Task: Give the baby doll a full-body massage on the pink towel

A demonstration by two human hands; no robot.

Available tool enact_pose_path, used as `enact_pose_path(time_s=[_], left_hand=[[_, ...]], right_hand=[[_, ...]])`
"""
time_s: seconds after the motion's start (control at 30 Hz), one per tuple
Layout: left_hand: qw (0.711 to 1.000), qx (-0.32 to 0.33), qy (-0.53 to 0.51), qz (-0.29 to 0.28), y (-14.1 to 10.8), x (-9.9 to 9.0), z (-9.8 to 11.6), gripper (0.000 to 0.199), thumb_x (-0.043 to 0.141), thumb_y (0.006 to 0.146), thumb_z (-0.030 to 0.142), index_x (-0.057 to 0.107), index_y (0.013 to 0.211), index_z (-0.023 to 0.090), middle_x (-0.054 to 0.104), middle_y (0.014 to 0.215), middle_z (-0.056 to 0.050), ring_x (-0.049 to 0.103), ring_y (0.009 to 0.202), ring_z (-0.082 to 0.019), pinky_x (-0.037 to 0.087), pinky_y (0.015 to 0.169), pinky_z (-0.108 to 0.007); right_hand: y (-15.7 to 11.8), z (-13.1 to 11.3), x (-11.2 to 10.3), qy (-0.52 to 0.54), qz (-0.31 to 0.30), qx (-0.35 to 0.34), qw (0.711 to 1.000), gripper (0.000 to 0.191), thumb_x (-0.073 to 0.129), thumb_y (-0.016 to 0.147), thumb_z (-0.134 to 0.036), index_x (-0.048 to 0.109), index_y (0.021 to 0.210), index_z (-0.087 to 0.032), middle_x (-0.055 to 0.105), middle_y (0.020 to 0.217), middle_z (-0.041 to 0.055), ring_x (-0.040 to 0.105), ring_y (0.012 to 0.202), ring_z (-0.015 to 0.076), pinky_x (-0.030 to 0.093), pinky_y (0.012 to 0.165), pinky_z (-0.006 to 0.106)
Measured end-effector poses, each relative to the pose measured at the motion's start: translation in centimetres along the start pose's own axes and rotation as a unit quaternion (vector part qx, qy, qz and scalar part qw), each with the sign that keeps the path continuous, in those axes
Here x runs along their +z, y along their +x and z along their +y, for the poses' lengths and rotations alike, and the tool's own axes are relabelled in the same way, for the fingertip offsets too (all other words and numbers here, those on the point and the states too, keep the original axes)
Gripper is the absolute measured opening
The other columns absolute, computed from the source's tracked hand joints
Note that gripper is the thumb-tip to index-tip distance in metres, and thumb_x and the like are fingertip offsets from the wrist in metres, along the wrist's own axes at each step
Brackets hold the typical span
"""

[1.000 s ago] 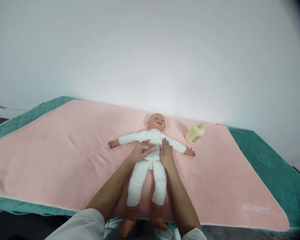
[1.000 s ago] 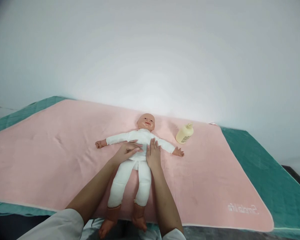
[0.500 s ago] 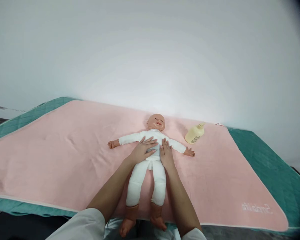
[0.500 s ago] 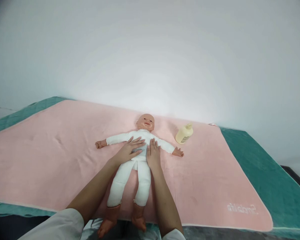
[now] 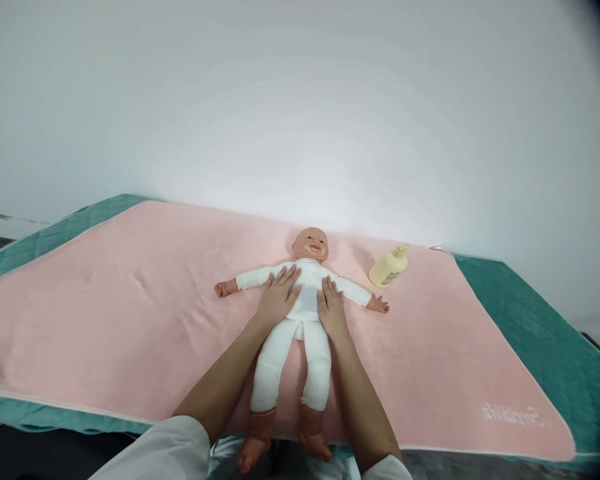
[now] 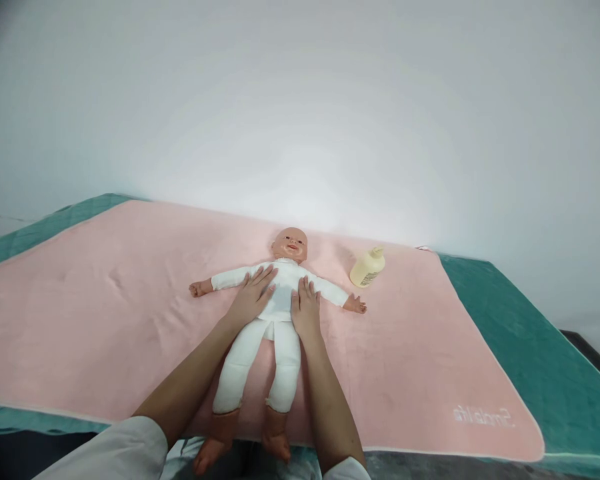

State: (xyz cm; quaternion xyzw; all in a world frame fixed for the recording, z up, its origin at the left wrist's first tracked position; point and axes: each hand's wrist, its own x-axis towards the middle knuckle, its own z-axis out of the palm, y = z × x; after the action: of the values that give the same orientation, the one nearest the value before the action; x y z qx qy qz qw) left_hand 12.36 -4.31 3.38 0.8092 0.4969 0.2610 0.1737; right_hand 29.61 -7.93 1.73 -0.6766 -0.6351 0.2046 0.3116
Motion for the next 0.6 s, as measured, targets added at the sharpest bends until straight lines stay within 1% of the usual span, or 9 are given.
enact_pose_path(time_s=[0.1, 0.17, 0.27, 0.37, 0.5, 0.6], left_hand=[[0.999, -0.019, 0.008, 0.027, 0.0, 0.1, 0.0, 0.048, 0.028, 0.098, 0.036, 0.039, 0.144, 0.028, 0.035, 0.152, -0.004, 0.026, 0.143, -0.026, 0.011, 0.116, -0.055], [0.999, -0.027, 0.008, 0.033, 0.0, 0.1, -0.1, 0.048, 0.028, 0.097, 0.034, 0.039, 0.143, 0.028, 0.036, 0.152, -0.004, 0.027, 0.143, -0.026, 0.010, 0.116, -0.057], [0.999, -0.035, -0.005, 0.022, 0.1, 0.1, -0.3, 0.048, 0.026, 0.098, 0.033, 0.038, 0.144, 0.027, 0.035, 0.152, -0.005, 0.027, 0.143, -0.026, 0.009, 0.115, -0.059], [0.999, -0.036, -0.021, 0.011, 0.1, 0.2, -0.6, 0.048, 0.024, 0.098, 0.034, 0.038, 0.144, 0.028, 0.034, 0.153, -0.004, 0.025, 0.143, -0.026, 0.007, 0.115, -0.060], [0.999, -0.039, -0.026, 0.005, 0.1, 0.1, -0.7, 0.049, 0.025, 0.098, 0.035, 0.038, 0.144, 0.026, 0.033, 0.153, -0.005, 0.024, 0.144, -0.025, 0.006, 0.115, -0.058], [0.999, -0.040, -0.030, 0.006, 0.1, 0.0, -0.6, 0.048, 0.026, 0.098, 0.036, 0.038, 0.144, 0.027, 0.033, 0.153, -0.005, 0.024, 0.144, -0.025, 0.006, 0.115, -0.058]], right_hand=[[0.0, 0.1, 0.0, -0.004, 0.003, -0.003, 1.000, 0.057, 0.024, 0.097, -0.038, 0.035, 0.145, -0.010, 0.027, 0.154, 0.0111, 0.020, 0.145, 0.0290, 0.010, 0.117, 0.055], [0.0, 0.1, 0.0, -0.002, 0.006, -0.005, 1.000, 0.057, 0.024, 0.097, -0.039, 0.034, 0.146, -0.011, 0.027, 0.154, 0.0113, 0.019, 0.145, 0.0285, 0.009, 0.117, 0.055], [-0.1, 0.1, -0.2, 0.013, 0.011, -0.006, 1.000, 0.060, 0.026, 0.097, -0.043, 0.033, 0.146, -0.010, 0.028, 0.154, 0.0134, 0.021, 0.145, 0.0265, 0.010, 0.118, 0.053], [-0.1, 0.2, -0.4, 0.045, 0.029, -0.005, 0.999, 0.064, 0.029, 0.096, -0.048, 0.035, 0.145, -0.008, 0.031, 0.152, 0.0155, 0.025, 0.144, 0.0248, 0.011, 0.119, 0.050], [0.0, 0.8, -0.8, 0.107, 0.080, 0.002, 0.991, 0.068, 0.031, 0.094, -0.052, 0.040, 0.141, -0.004, 0.035, 0.150, 0.0188, 0.031, 0.141, 0.0257, 0.022, 0.117, 0.046], [0.0, 1.3, -1.2, 0.147, 0.141, 0.017, 0.979, 0.065, 0.034, 0.093, -0.052, 0.044, 0.139, -0.007, 0.041, 0.147, 0.0183, 0.036, 0.138, 0.0263, 0.028, 0.115, 0.046]])
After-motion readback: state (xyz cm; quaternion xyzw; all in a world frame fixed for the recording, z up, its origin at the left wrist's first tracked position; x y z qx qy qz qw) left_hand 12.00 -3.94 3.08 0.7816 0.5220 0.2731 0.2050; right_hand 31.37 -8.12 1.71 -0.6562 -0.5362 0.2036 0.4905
